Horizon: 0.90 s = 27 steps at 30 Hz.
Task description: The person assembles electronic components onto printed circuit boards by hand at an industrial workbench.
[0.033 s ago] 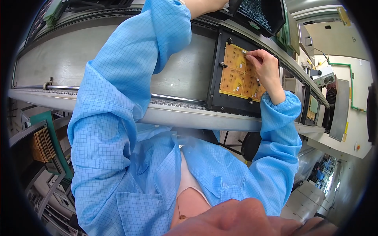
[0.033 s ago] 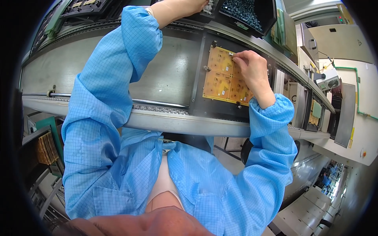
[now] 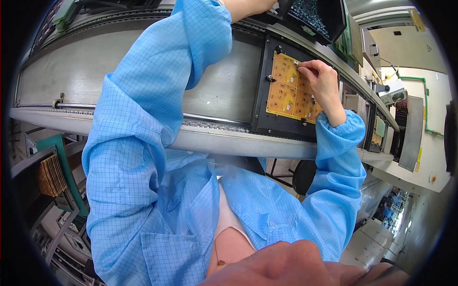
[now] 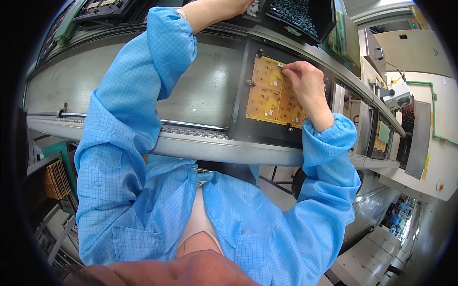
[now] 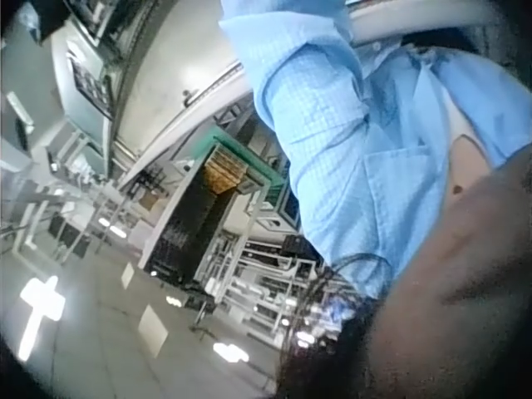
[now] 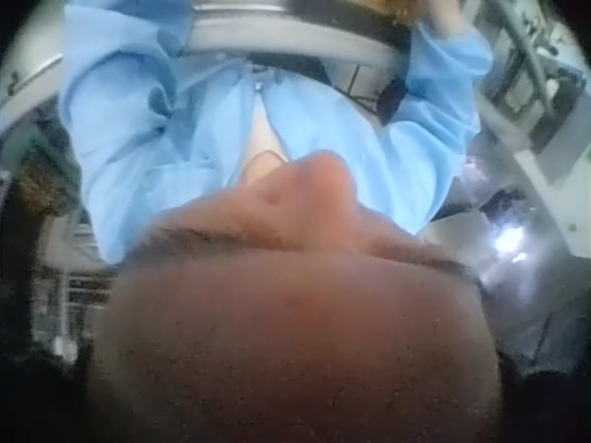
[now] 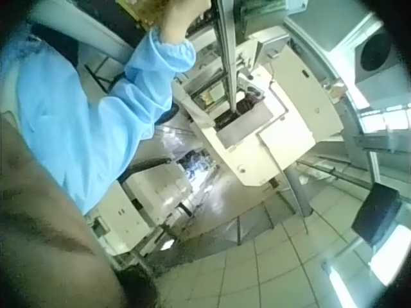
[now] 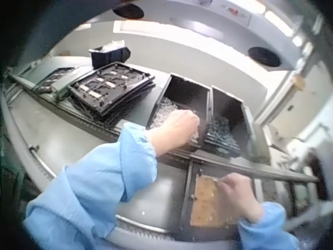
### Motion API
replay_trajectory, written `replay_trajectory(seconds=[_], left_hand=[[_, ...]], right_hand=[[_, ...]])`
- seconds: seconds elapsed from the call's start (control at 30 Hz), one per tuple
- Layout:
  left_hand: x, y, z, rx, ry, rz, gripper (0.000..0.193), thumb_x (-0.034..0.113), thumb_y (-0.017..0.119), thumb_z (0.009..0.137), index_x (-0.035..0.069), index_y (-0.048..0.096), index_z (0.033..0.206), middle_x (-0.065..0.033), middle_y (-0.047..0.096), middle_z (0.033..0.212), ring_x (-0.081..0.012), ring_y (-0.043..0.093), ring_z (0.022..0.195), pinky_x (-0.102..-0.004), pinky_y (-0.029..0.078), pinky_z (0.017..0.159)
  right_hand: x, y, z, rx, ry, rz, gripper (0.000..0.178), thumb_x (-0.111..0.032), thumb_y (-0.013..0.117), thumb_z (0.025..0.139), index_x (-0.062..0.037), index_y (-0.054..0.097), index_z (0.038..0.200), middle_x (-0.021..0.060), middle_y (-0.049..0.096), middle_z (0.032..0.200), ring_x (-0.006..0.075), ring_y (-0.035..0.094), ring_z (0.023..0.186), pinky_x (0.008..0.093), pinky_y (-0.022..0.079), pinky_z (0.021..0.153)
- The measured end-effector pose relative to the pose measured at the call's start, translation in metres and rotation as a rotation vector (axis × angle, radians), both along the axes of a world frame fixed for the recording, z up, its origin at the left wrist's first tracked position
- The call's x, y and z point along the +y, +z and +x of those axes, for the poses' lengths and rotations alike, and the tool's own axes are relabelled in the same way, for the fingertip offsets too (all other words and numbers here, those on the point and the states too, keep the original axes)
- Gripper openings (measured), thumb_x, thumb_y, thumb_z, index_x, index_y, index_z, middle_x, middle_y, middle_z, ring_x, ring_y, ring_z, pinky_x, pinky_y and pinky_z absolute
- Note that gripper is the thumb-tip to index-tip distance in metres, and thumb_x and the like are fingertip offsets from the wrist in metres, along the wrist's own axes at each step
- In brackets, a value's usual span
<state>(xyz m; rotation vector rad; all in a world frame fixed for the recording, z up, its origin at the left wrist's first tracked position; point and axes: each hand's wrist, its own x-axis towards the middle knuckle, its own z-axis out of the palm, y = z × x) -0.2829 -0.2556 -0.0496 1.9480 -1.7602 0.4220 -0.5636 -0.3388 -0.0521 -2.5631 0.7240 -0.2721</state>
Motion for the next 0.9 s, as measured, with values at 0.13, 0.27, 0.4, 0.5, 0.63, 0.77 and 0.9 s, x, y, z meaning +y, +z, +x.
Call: replay_trajectory(seconds=[0.13, 0.27, 0.4, 0.5, 0.63, 0.77, 0.9], left_hand=[[-0.006, 0.0, 0.005, 0.06, 0.032, -0.087, 0.01, 0.009, 0.069, 0.074, 0.0, 0.071, 0.073, -0.0235, 0.068, 0.077, -0.0397, 0.069, 0.079, -0.0461, 0.057, 0.073], [-0.01, -0.001, 0.008, 0.089, 0.068, -0.133, 0.01, 0.009, 0.069, 0.074, -0.001, 0.072, 0.075, -0.0232, 0.069, 0.079, -0.0401, 0.069, 0.079, -0.0461, 0.057, 0.074], [0.008, 0.013, 0.002, 0.358, -0.01, -0.254, 0.012, 0.012, 0.071, 0.077, 0.001, 0.074, 0.079, -0.0208, 0.071, 0.082, -0.0379, 0.07, 0.076, -0.0449, 0.057, 0.075], [0.023, 0.021, 0.002, 0.49, -0.001, -0.223, 0.014, 0.015, 0.072, 0.079, 0.001, 0.075, 0.082, -0.0204, 0.071, 0.082, -0.0351, 0.071, 0.075, -0.0429, 0.057, 0.074], [0.046, 0.033, -0.002, 0.523, -0.008, -0.225, 0.018, 0.018, 0.073, 0.081, 0.001, 0.076, 0.083, -0.0205, 0.072, 0.079, -0.0322, 0.072, 0.075, -0.0393, 0.057, 0.073], [0.064, 0.035, -0.02, 0.781, -0.062, -0.151, 0.017, 0.016, 0.071, 0.082, 0.0, 0.075, 0.083, -0.0197, 0.071, 0.078, -0.0357, 0.071, 0.074, -0.041, 0.057, 0.073], [0.09, 0.022, -0.03, 1.076, -0.193, 0.163, 0.019, 0.02, 0.072, 0.091, 0.002, 0.074, 0.097, -0.004, 0.071, 0.079, -0.0079, 0.063, 0.07, -0.0243, 0.05, 0.068]], right_hand=[[0.002, 0.003, 0.003, 0.041, -0.006, -0.054, 0.015, -0.01, 0.072, 0.09, 0.0023, 0.073, 0.099, 0.0119, 0.074, 0.083, 0.014, 0.068, 0.072, 0.0268, 0.054, 0.069], [0.003, 0.003, 0.003, 0.061, -0.009, -0.094, 0.016, -0.01, 0.072, 0.089, 0.0021, 0.074, 0.099, 0.0136, 0.074, 0.084, 0.0157, 0.07, 0.072, 0.0277, 0.055, 0.07], [0.007, 0.007, 0.006, 0.092, -0.057, -0.111, 0.018, -0.014, 0.073, 0.089, 0.0016, 0.074, 0.098, 0.0146, 0.074, 0.084, 0.0182, 0.071, 0.071, 0.0288, 0.056, 0.07], [0.012, 0.005, 0.008, 0.099, -0.074, -0.146, 0.019, -0.016, 0.074, 0.088, 0.001, 0.075, 0.096, 0.0159, 0.073, 0.085, 0.0211, 0.071, 0.071, 0.0297, 0.056, 0.07], [0.012, -0.006, 0.008, 0.013, 0.001, -0.309, 0.021, -0.019, 0.074, 0.088, 0.0005, 0.075, 0.093, 0.0171, 0.072, 0.08, 0.0264, 0.071, 0.07, 0.032, 0.055, 0.067], [0.01, -0.003, 0.006, -0.029, -0.033, -0.307, 0.022, -0.022, 0.074, 0.088, -0.0008, 0.075, 0.089, 0.017, 0.071, 0.079, 0.0297, 0.069, 0.069, 0.0353, 0.054, 0.065], [-0.032, 0.016, 0.044, -0.285, 0.082, -0.419, 0.015, -0.016, 0.07, 0.091, -0.0038, 0.073, 0.099, 0.0169, 0.072, 0.091, 0.0302, 0.069, 0.077, 0.0357, 0.054, 0.071]])
